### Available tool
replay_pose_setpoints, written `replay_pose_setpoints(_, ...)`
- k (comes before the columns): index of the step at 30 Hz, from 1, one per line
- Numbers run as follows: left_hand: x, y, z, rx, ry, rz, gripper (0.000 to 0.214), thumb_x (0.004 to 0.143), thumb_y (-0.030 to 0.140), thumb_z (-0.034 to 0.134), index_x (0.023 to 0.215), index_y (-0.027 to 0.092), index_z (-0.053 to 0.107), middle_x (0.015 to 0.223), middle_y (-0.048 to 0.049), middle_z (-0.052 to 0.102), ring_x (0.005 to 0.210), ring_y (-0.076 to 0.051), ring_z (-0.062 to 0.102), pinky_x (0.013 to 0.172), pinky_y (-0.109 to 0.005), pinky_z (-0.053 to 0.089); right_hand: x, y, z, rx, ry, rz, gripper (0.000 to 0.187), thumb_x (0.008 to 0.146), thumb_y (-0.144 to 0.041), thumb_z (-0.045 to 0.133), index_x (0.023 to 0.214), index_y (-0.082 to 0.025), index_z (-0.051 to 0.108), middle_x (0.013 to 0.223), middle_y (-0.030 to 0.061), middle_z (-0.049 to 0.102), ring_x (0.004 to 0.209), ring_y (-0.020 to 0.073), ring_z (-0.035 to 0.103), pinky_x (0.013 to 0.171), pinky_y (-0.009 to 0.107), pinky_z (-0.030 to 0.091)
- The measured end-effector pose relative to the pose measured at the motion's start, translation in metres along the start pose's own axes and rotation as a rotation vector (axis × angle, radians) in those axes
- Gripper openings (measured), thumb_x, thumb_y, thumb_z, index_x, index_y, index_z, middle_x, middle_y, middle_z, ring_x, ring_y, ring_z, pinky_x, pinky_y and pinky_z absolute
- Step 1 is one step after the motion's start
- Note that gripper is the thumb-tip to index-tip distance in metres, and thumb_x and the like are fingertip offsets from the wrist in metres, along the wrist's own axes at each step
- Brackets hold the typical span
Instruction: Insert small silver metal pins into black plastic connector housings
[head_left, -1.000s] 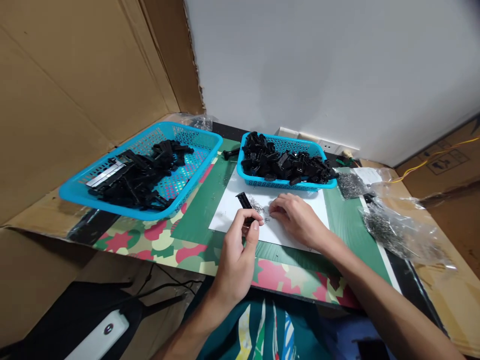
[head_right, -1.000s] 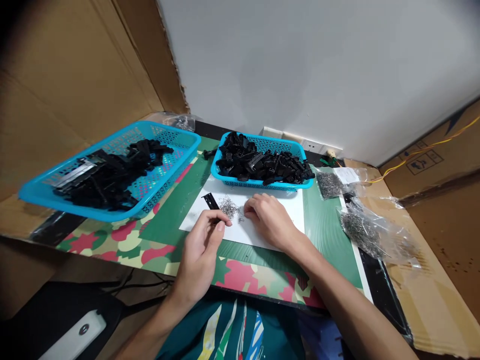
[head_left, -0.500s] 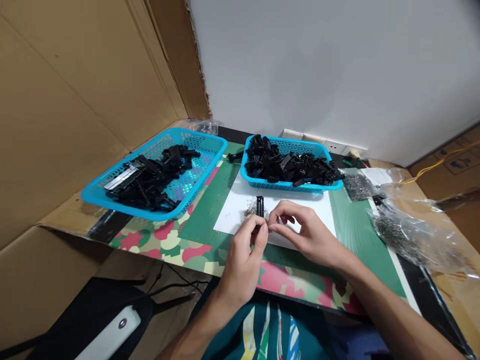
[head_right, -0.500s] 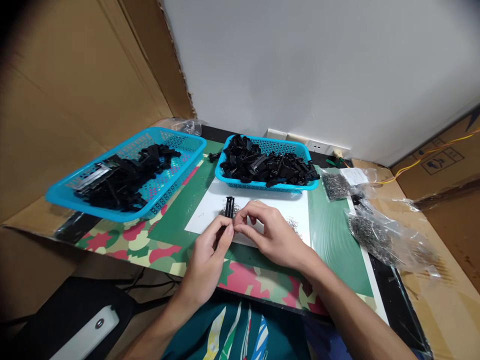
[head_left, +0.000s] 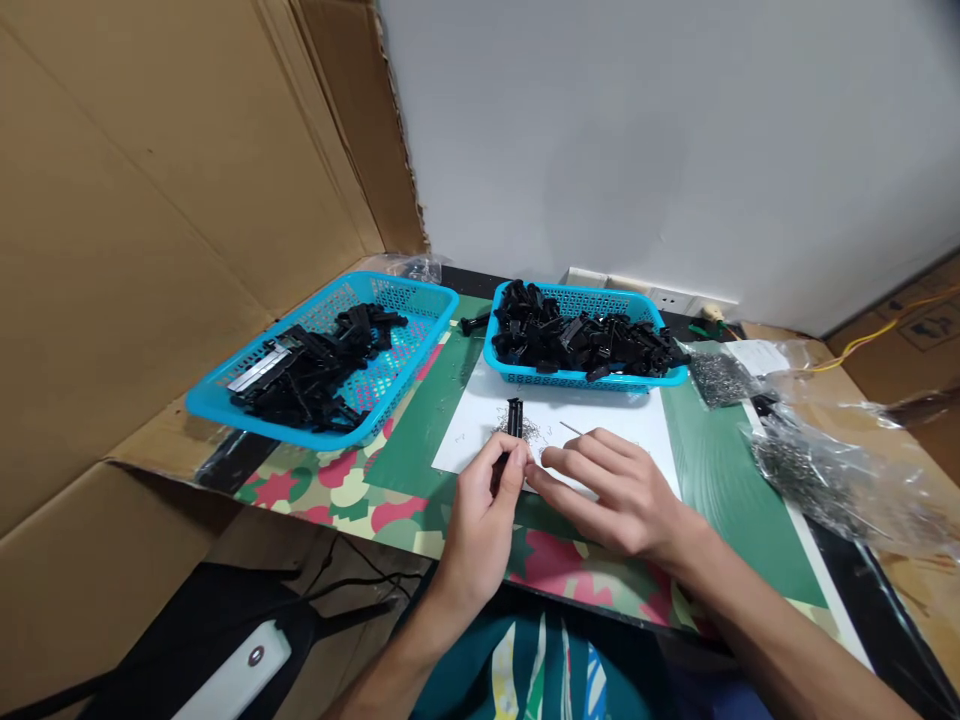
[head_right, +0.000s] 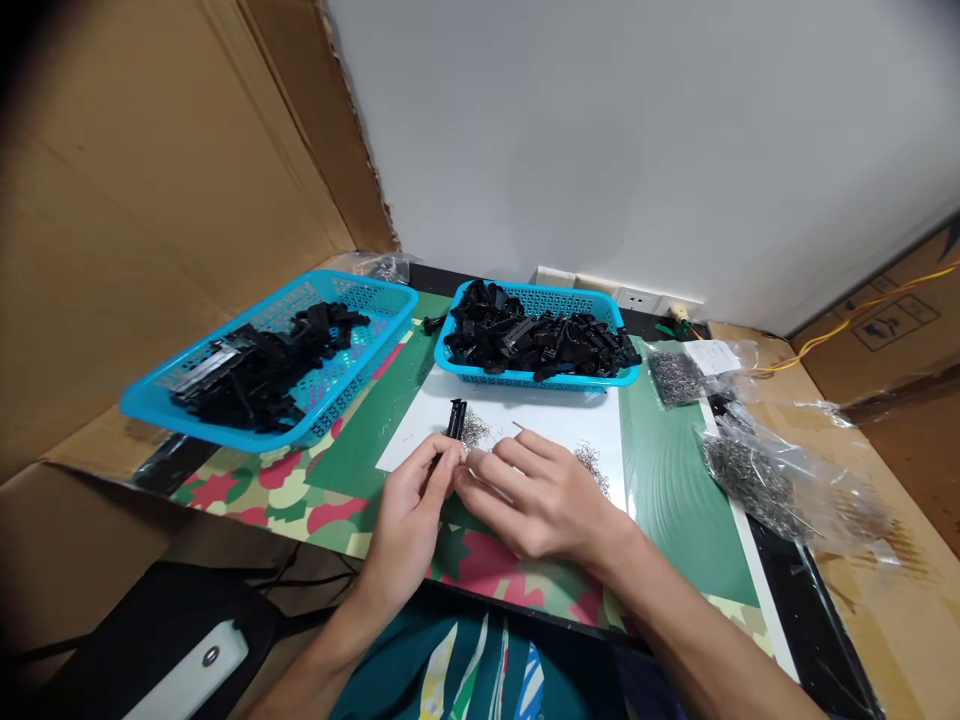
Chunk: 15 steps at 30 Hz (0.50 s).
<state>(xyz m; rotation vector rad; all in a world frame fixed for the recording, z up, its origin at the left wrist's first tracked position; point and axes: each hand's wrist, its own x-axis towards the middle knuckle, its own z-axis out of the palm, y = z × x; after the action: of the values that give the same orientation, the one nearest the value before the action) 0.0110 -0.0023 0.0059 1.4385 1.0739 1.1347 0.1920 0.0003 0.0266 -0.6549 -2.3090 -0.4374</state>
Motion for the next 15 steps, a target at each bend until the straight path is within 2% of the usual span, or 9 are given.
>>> replay_pose_setpoints(2,0.0008,-0.0001,-0.0005,0.005,0.001,0.006,0.032,0.109,0.039,0.05,0.084,0.019,0.053,0.077,0.0028,0.047,0.072,-0.013,0.044,0.065,-0.024,0.036,0.0009,0.0001,-0.0016,-0.05,0.011,-0.058,0.02,0.103,-0.009,0.053,0.103,-0.011,0.073,0.097,0.0126,0.076,0.077,0.0202,0.061,0.062,0.036,0.042)
replay_pose_setpoints(6,0.0011,-0.0005,-0.0026,0.008,-0.013,0.013,0.034,0.11,0.04,0.049,0.082,0.02,0.05,0.076,0.0031,0.043,0.071,-0.013,0.04,0.064,-0.024,0.033,0.0022,-0.0004,-0.0017,-0.077,0.028,-0.059,0.017,0.102,-0.008,0.056,0.1,-0.011,0.073,0.092,0.0115,0.076,0.075,0.02,0.062,0.061,0.036,0.044)
replay_pose_setpoints(11,0.0003,-0.0014,-0.003,0.016,-0.035,0.008,0.035,0.111,0.041,0.047,0.083,0.02,0.048,0.077,0.0031,0.042,0.072,-0.014,0.039,0.065,-0.026,0.033,-0.0008,-0.0029,0.0018,-0.007,0.011,0.032,0.022,0.104,-0.008,0.049,0.107,-0.01,0.071,0.09,0.0112,0.076,0.072,0.0196,0.059,0.061,0.035,0.044)
replay_pose_setpoints(15,-0.001,0.0001,-0.003,0.02,-0.052,0.0,0.033,0.111,0.041,0.046,0.085,0.02,0.05,0.079,0.0026,0.044,0.076,-0.015,0.041,0.069,-0.026,0.034,-0.0054,-0.0041,0.0069,0.1,-0.021,0.137,0.02,0.104,-0.008,0.051,0.109,-0.012,0.07,0.088,0.009,0.073,0.069,0.0178,0.058,0.062,0.033,0.043)
